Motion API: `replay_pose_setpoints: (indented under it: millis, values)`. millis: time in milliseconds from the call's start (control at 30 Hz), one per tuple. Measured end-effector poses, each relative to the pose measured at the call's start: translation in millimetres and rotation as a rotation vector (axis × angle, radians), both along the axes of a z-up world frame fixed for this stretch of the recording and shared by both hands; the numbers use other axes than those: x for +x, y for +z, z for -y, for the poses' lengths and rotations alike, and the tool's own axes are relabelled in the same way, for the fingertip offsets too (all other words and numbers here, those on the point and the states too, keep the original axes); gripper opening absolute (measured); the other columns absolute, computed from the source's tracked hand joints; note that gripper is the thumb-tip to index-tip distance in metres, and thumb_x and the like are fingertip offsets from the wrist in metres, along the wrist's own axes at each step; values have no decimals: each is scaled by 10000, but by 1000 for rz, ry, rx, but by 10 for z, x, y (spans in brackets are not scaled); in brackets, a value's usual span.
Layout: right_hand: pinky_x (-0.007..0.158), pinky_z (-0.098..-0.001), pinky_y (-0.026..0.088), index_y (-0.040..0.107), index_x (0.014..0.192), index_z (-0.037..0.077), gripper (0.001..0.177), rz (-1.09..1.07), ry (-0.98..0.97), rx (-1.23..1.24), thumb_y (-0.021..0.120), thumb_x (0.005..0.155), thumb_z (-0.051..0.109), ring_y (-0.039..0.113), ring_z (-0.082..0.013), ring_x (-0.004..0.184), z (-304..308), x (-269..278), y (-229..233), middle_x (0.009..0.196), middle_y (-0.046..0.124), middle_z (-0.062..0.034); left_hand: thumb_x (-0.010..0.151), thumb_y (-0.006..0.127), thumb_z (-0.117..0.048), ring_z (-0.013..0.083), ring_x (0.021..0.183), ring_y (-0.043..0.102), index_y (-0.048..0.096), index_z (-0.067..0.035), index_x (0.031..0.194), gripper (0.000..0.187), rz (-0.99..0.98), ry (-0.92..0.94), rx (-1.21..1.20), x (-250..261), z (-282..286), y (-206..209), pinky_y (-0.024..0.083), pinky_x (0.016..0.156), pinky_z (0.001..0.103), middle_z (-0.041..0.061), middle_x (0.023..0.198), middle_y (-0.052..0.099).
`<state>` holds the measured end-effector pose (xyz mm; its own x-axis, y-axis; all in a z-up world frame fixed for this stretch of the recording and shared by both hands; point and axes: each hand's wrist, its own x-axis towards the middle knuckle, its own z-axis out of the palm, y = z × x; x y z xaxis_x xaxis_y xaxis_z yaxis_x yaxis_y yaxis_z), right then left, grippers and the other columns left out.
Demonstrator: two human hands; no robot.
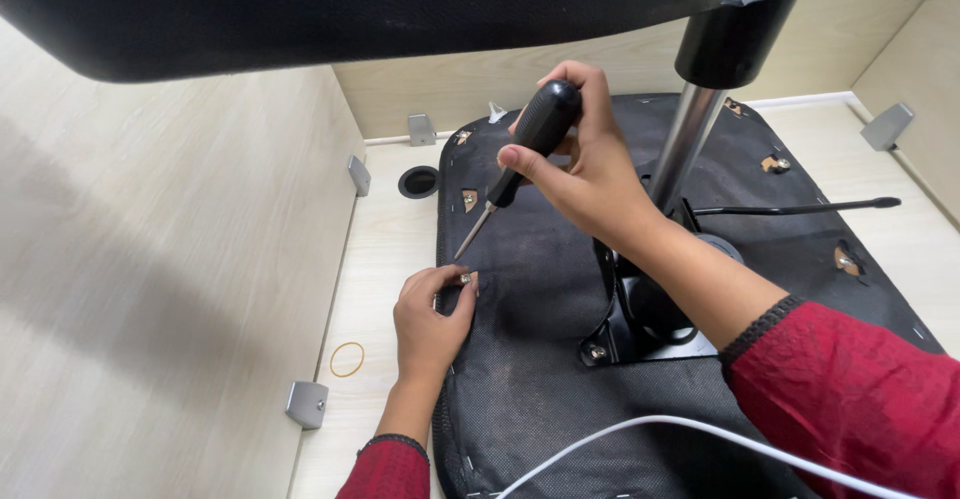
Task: The person uses a screwdriver to tighten screws on the underside of an overturned office chair, securing the seat to the base. The person works methodically on multiple fasteners around the seat perimeter.
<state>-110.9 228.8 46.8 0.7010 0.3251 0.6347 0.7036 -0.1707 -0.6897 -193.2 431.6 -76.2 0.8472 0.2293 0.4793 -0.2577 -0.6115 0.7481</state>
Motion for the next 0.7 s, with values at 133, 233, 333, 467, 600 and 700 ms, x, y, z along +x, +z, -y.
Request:
replay_pose_setpoints:
  millis: [133, 233, 333, 467, 600, 700]
  values:
    - [852, -295, 696, 324, 1370, 161, 565, 21, 41, 21, 754, 1003, 173, 716, -170, 1027, -57, 25, -57, 1127, 586, -83, 799, 796, -142, 218, 909, 717, 781, -57, 907, 138, -16, 8, -41, 21, -8, -37, 553, 845, 350, 67, 894, 762]
    - [866, -297, 692, 344, 1371, 160, 558, 35, 51, 33, 758, 997, 155, 719, -179, 1029, -59, 6, -79, 1119, 587, -86, 796, 799, -151, 218, 948, 724, 790, -66, 899, 134, -37, 35, -57, 29, -7, -59, 556, 863, 345, 67, 935, 768]
    - [894, -307, 685, 330, 1391, 161, 552, -3, 92, 63, 733, 1013, 150, 743, -179, 1014, -29, 5, -57, 1112, 616, -76, 801, 803, -171, 216, 967, 728, 788, -70, 895, 139, -69, 49, -73, 33, -6, -70, 563, 877, 343, 64, 955, 772]
    - [912, -336, 691, 312, 1428, 153, 560, -58, 123, 130, 704, 1028, 136, 753, -200, 1011, -2, 15, -32, 1102, 619, -80, 790, 820, -201, 216, 958, 738, 794, -78, 889, 160, -101, 63, -100, 29, 6, -79, 571, 876, 349, 74, 947, 774]
    - [882, -340, 698, 294, 1442, 150, 585, -106, 106, 130, 694, 1015, 140, 768, -202, 977, 7, 13, -35, 1080, 626, -79, 797, 813, -204, 238, 1012, 724, 809, -93, 912, 160, -74, 68, -81, 27, 6, -92, 561, 899, 360, 95, 995, 764]
    - [876, -354, 655, 299, 1438, 151, 581, -107, 119, 124, 693, 1012, 132, 772, -200, 980, 8, 13, -73, 1092, 626, -85, 800, 817, -213, 250, 1055, 716, 818, -101, 905, 154, -73, 67, -47, 42, 2, -113, 553, 919, 373, 105, 973, 773]
